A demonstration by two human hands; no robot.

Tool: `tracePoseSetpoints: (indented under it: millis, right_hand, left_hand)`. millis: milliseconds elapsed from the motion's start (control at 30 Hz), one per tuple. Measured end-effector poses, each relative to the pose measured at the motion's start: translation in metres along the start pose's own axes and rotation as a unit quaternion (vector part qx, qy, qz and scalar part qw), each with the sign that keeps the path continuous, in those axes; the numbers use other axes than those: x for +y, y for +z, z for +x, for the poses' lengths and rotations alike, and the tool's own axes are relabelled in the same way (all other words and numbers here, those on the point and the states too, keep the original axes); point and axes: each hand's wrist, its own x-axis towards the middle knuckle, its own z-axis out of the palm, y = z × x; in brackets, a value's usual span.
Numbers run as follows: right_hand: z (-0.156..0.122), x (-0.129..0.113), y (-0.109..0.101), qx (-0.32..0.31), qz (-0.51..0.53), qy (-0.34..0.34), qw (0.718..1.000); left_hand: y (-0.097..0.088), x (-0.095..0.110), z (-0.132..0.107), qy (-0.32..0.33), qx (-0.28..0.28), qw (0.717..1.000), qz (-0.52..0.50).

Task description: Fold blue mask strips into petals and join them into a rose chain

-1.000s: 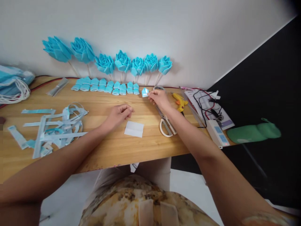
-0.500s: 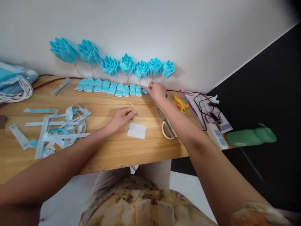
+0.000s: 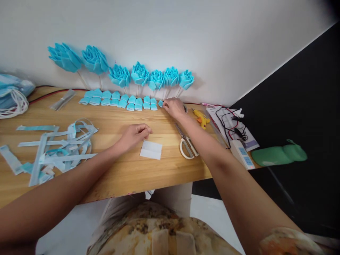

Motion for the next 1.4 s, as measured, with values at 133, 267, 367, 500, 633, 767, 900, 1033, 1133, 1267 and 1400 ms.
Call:
tracePoseSetpoints:
  millis: [133, 267, 367, 500, 633, 767, 900, 1033, 1133, 1267, 1400]
  right_hand:
    - [-0.004, -0.001, 0.003, 0.001, -0.007, -0.009, 1.0]
    - [-0.005, -0.001, 0.002, 0.036, -0.022, -0.035, 0.998]
    - [-0.002, -0.005, 0.001, 0.047, -0.035, -0.05, 0.997]
    - [-0.001, -0.012, 0.002, 0.037, -0.055, -0.041, 0.997]
    - [-0.001, -0.015, 0.003, 0.032, -0.052, -0.024, 0.998]
    - [-0.002, -0.014, 0.004, 0.027, -0.034, -0.018, 0.999]
    - [-0.005, -0.016, 0.004, 0.028, -0.016, -0.013, 0.999]
    - [-0.01, -0.015, 0.0, 0.034, 0.009, 0.0, 0.999]
    - [-0.012, -0.01, -0.005, 0.051, 0.036, 0.007, 0.998]
    - [-0.016, -0.006, -0.011, 0.063, 0.069, 0.0, 0.996]
    - [-0.041, -0.023, -0.025, 0.076, 0.13, -0.025, 0.988]
  left_hand:
    - [0.0, 0.0, 0.001, -0.005, -0.001, 1.0, 0.006]
    - [0.001, -0.001, 0.001, -0.008, -0.003, 1.0, 0.009]
    - [0.001, 0.0, 0.001, -0.001, -0.005, 1.0, 0.006]
    - [0.001, 0.0, 0.001, -0.004, -0.006, 1.0, 0.004]
    - [0.001, 0.0, 0.001, -0.008, -0.006, 1.0, 0.004]
    - [0.001, -0.001, 0.001, -0.005, -0.008, 1.0, 0.005]
    - [0.001, 0.0, 0.001, -0.005, -0.006, 1.0, 0.009]
    - [0.0, 0.001, 0.0, -0.006, -0.005, 1.0, 0.013]
    - [0.0, -0.001, 0.001, 0.0, -0.008, 1.0, 0.016]
    - [0.001, -0.004, 0.003, 0.004, -0.009, 1.0, 0.012]
    - [0.001, 0.0, 0.002, -0.004, -0.001, 1.0, 0.002]
